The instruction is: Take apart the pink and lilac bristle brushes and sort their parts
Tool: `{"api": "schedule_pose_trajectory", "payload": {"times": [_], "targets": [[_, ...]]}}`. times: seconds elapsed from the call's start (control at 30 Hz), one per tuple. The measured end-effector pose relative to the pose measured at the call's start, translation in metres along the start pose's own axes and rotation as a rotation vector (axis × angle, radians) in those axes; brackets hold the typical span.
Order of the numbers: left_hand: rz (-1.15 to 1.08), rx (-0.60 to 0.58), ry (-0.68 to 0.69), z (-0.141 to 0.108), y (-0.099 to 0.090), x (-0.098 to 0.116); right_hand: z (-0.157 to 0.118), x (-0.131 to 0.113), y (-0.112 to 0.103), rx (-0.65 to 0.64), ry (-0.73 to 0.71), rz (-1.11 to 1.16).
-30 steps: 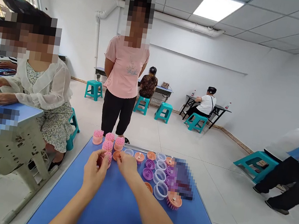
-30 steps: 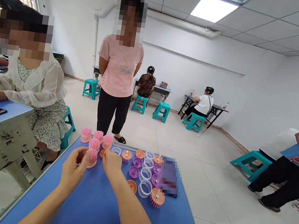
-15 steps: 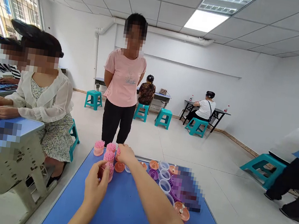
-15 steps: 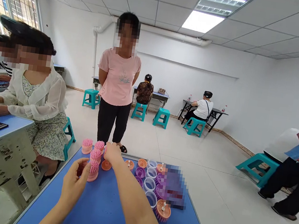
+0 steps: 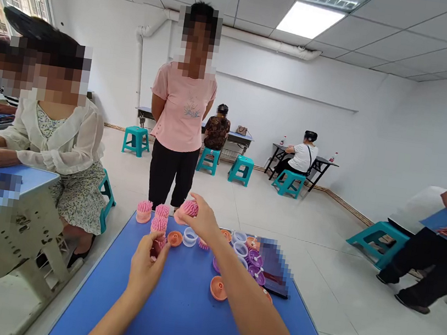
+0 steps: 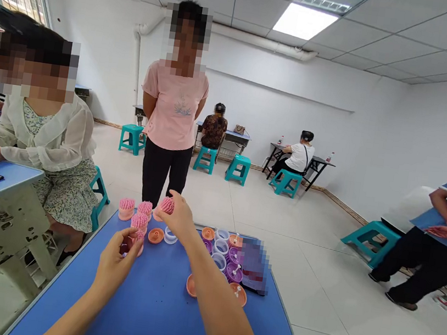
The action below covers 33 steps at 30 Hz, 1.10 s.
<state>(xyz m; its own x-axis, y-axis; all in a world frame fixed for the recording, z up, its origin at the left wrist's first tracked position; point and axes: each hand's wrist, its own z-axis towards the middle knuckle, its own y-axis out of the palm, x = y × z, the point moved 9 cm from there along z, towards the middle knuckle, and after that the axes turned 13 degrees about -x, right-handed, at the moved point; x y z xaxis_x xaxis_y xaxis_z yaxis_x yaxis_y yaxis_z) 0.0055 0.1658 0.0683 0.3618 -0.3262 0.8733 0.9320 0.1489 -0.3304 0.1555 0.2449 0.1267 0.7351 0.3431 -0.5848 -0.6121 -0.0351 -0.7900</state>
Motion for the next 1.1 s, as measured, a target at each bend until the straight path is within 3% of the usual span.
{"api": "schedule_pose_trajectory", "payload": {"times": [0.13, 0.23, 0.37, 0.53, 0.73, 0.93, 1.1], "targets": [[-0.094, -0.115, 0.070, -0.005, 0.019, 0.007, -0.053, -0.011, -0.010, -0.010, -0.097, 0.262], [-0.234, -0.297, 0.091, -0.012, 0.044, 0.011, -0.088, -0.002, -0.003, -0.058, -0.033, 0.404], [-0.421, -0.503, -0.012, -0.023, 0.072, 0.008, -0.115, 0.023, 0.009, -0.054, 0.071, 0.527], [-0.516, -0.534, -0.077, -0.024, 0.075, 0.008, -0.127, 0.048, 0.033, -0.114, 0.112, 0.813], [-0.435, -0.585, -0.110, -0.023, 0.076, 0.005, -0.137, 0.056, 0.044, -0.186, 0.161, 1.166], [-0.274, -0.622, -0.024, -0.025, 0.078, 0.008, -0.138, 0.054, 0.055, -0.301, 0.186, 1.191], [-0.125, -0.623, 0.060, -0.024, 0.076, 0.014, -0.136, 0.053, 0.057, -0.294, 0.195, 1.142]]}}
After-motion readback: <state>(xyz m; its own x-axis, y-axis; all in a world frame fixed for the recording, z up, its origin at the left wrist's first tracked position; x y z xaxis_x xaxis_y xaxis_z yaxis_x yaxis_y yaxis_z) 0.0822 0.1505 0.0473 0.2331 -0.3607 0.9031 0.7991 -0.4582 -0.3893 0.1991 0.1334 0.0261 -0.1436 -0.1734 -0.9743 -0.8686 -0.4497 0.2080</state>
